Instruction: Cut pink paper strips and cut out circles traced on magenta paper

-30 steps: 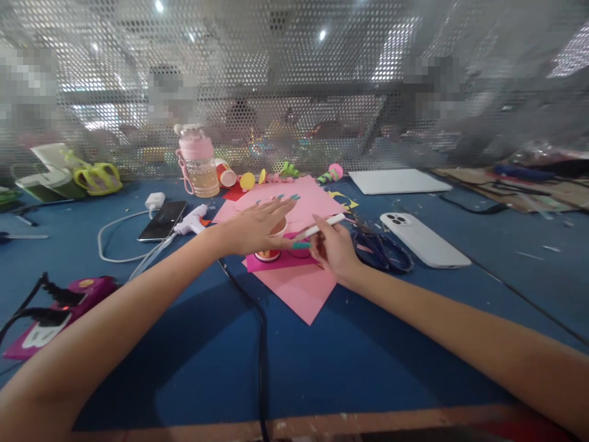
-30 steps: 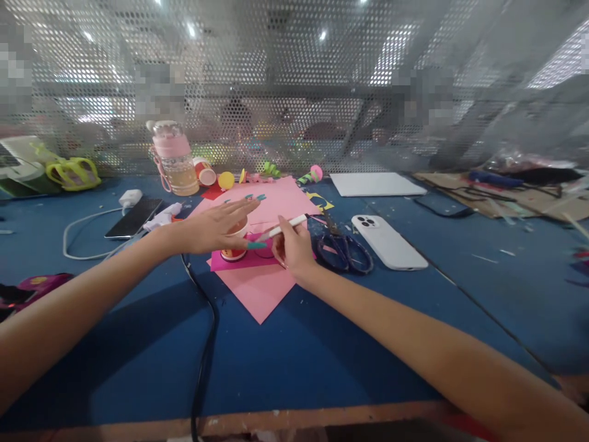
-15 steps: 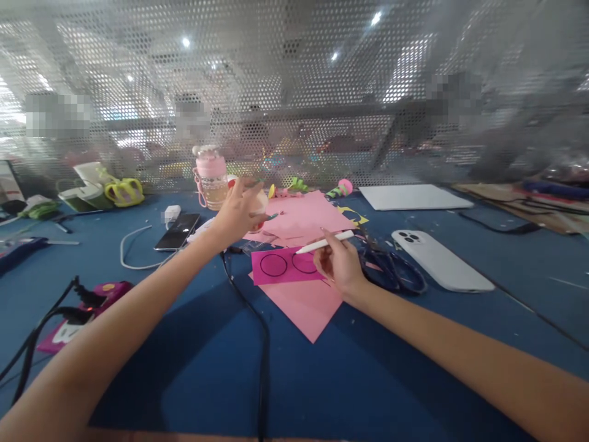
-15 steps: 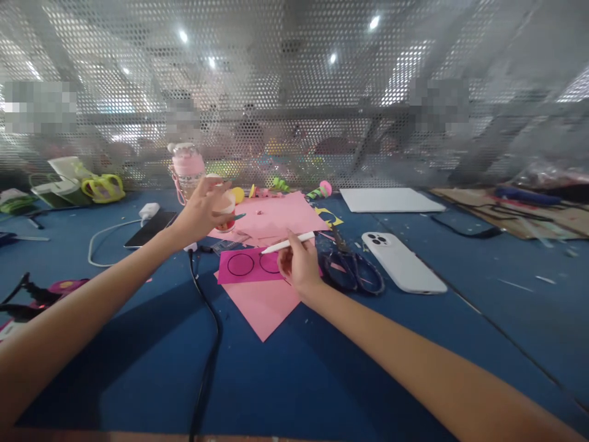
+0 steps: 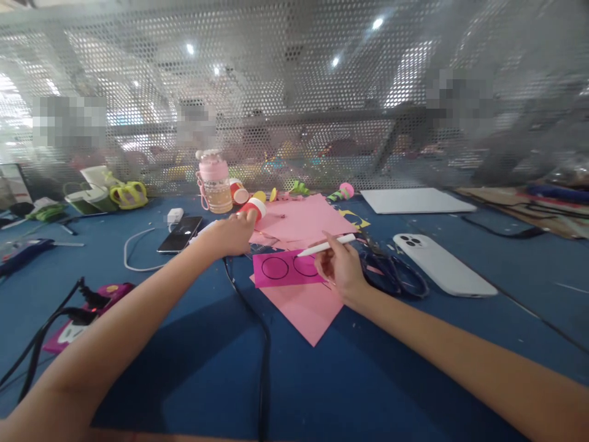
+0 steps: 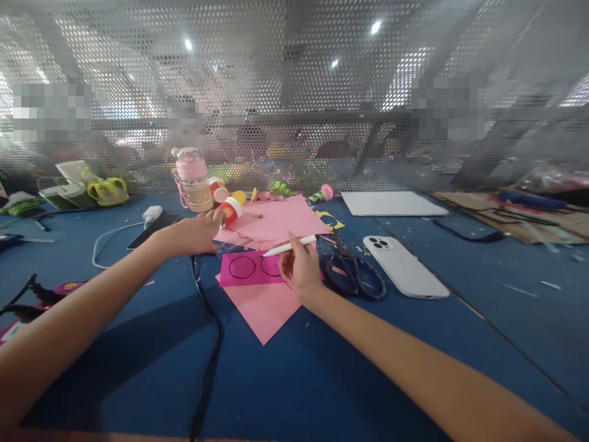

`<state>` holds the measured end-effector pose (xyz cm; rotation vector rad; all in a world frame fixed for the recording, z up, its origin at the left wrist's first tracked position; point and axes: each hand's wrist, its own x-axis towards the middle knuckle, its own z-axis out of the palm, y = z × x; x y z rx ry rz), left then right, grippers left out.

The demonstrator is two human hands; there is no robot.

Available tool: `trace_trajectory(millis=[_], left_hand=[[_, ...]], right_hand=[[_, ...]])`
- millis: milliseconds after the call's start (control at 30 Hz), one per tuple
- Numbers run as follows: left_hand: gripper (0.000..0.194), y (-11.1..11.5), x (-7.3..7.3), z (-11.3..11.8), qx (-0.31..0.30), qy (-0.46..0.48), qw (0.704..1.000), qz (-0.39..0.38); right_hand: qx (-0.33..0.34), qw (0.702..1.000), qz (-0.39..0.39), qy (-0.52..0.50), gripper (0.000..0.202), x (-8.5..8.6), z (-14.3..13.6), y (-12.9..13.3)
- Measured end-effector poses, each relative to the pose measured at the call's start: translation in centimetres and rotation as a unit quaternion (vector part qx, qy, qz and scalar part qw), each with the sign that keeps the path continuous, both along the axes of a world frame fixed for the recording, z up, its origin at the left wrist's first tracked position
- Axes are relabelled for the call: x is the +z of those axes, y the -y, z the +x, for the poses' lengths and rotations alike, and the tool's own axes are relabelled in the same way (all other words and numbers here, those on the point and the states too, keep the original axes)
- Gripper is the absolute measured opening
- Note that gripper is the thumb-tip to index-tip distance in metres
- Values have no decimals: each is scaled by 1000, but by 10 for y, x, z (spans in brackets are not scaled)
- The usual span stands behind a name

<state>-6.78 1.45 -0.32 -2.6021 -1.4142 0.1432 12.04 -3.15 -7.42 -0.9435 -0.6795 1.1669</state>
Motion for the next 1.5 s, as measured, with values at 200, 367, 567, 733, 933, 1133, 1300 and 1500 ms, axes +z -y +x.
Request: trace_trajectory(millis=[200,367,567,733,933,1133,1300,1500], left_hand=[[39,19,-12,12,-8,-104,994,24],[33,20,-21,20,-17,-128,991,42],[34,24,-20,27,7,-94,994,59],[24,15,-39,34,-45,88,988,115],[12,-2,-73,28,-41,348,931,104],[7,-5,-73,26,-123,357,914,147],[13,-7,-76,25,-164,364,898,185],[24,-6,-74,26,-239,369,876,199]], right_hand=[[-13,1000,11,19,33,3,-2,3],[-5,996,67,66,38,3,-2,13],[13,983,149,108,32,-4,2,19],[34,974,210,81,24,-8,13,11],[78,982,169,29,29,-9,19,2],[100,980,168,42,24,-9,18,4],[112,975,181,65,19,-7,17,7],[102,979,146,100,24,-3,16,9]])
